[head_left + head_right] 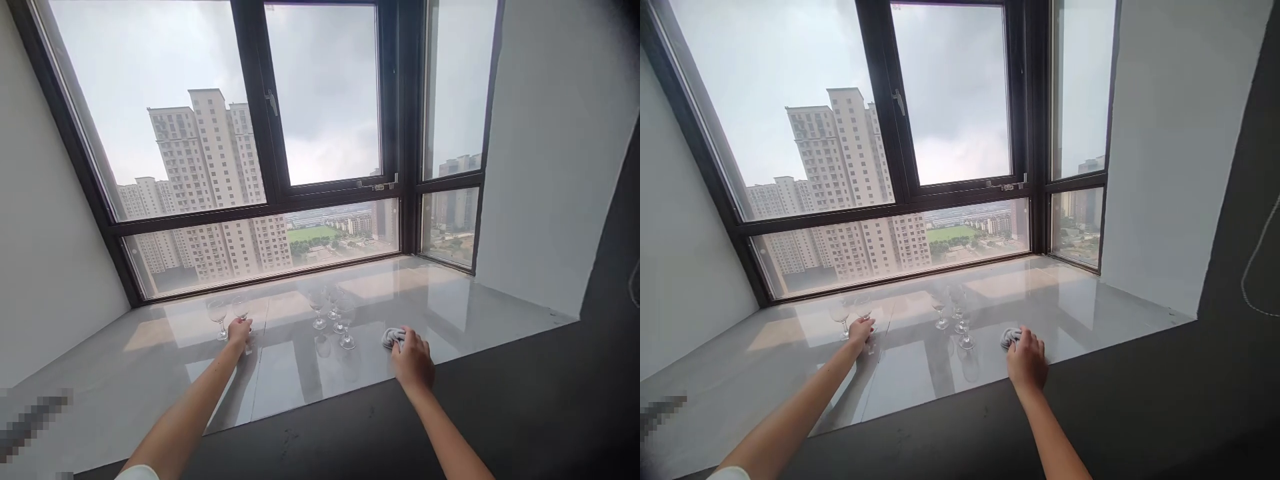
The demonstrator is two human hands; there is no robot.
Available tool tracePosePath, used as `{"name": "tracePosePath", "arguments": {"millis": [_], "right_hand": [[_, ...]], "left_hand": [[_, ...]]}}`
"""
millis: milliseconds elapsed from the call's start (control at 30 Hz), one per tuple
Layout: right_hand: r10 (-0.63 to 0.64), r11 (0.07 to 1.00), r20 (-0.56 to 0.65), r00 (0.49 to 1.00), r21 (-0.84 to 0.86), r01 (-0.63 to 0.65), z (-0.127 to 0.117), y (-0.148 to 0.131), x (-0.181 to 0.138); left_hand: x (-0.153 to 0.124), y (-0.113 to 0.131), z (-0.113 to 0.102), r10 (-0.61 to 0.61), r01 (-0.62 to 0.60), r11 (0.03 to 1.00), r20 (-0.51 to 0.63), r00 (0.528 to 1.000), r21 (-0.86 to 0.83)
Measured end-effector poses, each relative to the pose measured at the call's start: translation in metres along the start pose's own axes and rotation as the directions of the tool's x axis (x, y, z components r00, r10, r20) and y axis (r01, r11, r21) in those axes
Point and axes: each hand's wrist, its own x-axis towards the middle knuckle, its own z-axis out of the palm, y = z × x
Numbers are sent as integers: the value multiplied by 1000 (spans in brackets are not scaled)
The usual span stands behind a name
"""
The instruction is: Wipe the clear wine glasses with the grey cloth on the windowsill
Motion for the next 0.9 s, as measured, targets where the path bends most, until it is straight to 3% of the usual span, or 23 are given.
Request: {"name": "tracePosePath", "arguments": {"millis": [167, 300, 367, 467, 533, 600, 700, 800, 900], "right_hand": [[7, 1000, -10, 1000, 16, -7, 2, 0, 1], [0, 999, 4, 1000, 49, -1, 2, 0, 1], [-8, 997, 14, 1000, 75, 6, 1, 1, 1], [-6, 992, 9, 1000, 128, 4, -2, 4, 1], [-6, 983, -1, 1000, 183, 6, -4, 3, -1], [-16, 966, -11, 1000, 259, 18, -7, -2, -5], [-26, 910, -44, 999, 413, 42, -16, -27, -21], [-65, 796, -69, 996, 599, 93, -30, -72, -42], [-176, 658, -152, 973, 717, 231, -46, -122, -55]], "left_hand": [[-7, 4, 0, -2, -4, 999, 139, 990, 44], [-41, 6, 2, 76, -86, 996, 291, 954, 23], [-67, 6, 8, 148, -159, 987, 385, 911, -5], [-111, 7, 24, 329, -329, 939, 544, 772, -101], [-138, 7, 34, 397, -377, 912, 590, 703, -164], [-157, 8, 41, 450, -447, 880, 582, 677, -161], [-172, 11, 43, 496, -544, 834, 553, 669, -89], [-176, 14, 40, 501, -589, 808, 554, 665, -23], [-180, 14, 36, 533, -659, 750, 541, 651, 53]]}}
